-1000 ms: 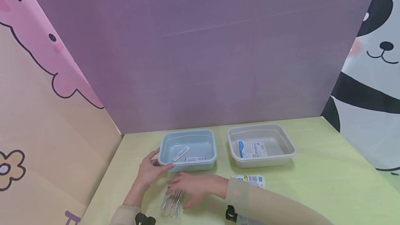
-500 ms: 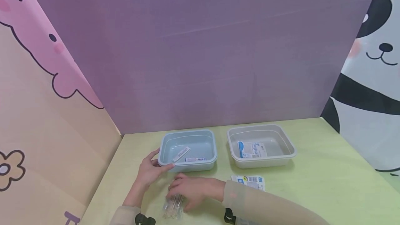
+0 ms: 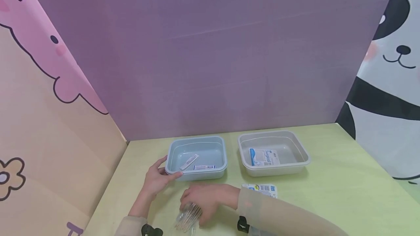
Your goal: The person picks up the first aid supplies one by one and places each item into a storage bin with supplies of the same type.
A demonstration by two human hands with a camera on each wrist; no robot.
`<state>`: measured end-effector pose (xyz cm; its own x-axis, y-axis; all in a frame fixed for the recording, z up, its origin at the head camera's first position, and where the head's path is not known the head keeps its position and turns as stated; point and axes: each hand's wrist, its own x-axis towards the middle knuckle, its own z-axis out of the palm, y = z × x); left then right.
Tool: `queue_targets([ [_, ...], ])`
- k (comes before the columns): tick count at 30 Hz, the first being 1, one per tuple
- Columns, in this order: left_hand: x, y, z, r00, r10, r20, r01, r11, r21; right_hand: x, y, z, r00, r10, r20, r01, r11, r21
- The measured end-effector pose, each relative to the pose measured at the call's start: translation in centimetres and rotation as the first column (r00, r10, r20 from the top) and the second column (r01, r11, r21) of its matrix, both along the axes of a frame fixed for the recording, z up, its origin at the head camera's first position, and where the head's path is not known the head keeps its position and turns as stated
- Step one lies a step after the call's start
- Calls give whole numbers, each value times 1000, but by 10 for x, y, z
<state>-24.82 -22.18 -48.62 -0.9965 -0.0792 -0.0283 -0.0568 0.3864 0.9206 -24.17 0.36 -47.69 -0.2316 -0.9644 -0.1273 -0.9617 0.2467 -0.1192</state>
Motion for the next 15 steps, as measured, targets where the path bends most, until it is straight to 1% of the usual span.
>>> queue_targets([
  [3,0,0,-1,1000,-1,0,1,1000,11,-1,1,0,999,17,36,-17,1000,10],
  [5,0,0,-1,1000,0,4,0,1000,15,-2,2,0,998,11,65,-11,1000,2],
  [8,-1,0,-1,1000,4,11,-4,1000,22,-2,3,-1,997,3,81,-2,1000,-15],
  [12,-1,0,-3,1000,10,18,-10,999,31,-2,4,-2,998,3,58,-2,1000,-26],
  [15,-1,0,-3,1000,5,17,-6,999,31,-1,4,-2,998,-5,61,7,1000,-25],
])
